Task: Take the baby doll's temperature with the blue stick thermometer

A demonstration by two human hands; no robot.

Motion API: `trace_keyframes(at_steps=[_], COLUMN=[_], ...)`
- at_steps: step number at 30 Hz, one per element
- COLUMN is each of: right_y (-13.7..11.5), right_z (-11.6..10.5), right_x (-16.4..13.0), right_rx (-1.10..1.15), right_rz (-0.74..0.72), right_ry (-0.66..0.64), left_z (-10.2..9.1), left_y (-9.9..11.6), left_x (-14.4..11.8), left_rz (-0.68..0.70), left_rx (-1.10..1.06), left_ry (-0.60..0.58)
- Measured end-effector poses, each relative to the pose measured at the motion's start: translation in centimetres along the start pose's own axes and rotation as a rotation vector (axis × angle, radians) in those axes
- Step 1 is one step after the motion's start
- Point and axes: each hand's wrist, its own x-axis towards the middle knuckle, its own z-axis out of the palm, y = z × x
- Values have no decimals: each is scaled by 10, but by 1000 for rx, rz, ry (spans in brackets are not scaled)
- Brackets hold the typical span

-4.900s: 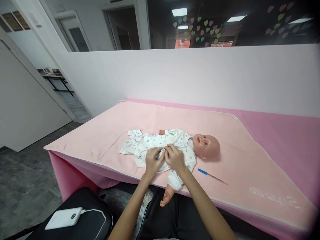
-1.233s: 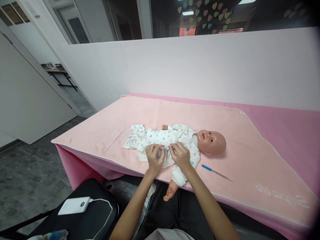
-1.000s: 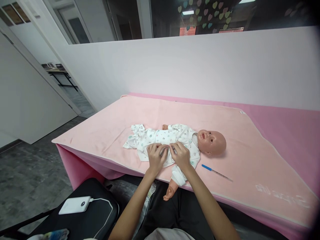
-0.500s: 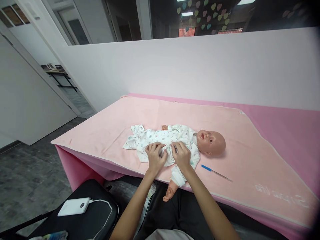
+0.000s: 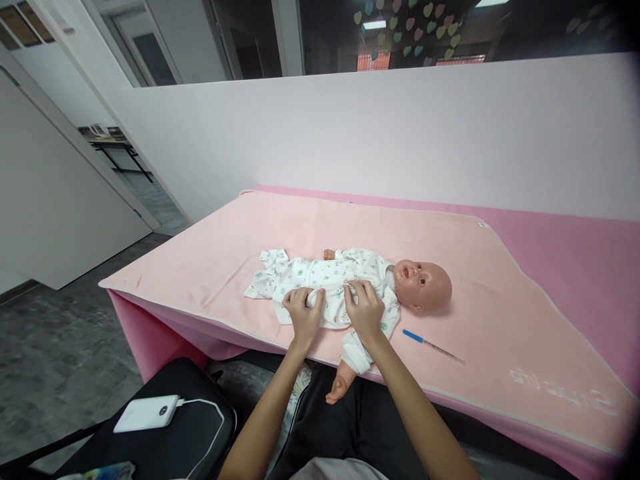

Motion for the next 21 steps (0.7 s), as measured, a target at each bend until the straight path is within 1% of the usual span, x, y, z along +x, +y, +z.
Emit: trace_keyframes(at_steps=[4,9,12,15,18,20,21], right_y=[-1,-2,-2,-1,0,0,1], right_z=[0,-1,-1,-1,-3,-3,-3], right_x=[1,2,2,2,2,3,3], right_rx=[-29,-33,-33,17,108,159,173], right_rz=[3,43,44,61,108,144,158], right_ry=[-4,33,58,69,87,111,121], left_z=[2,0,-2,-4,-8,-9,-10], left_y=[-1,0,0,-1,-3,-3,-2], left_x=[-1,0,1,1,-1,-2,-3], left_rz=[-50,-131,-153,-143,-108,-55,-21], left_rx=[78,83,89,88,-2,-95,-130], left_ry=[46,72,93,128,165,155,128])
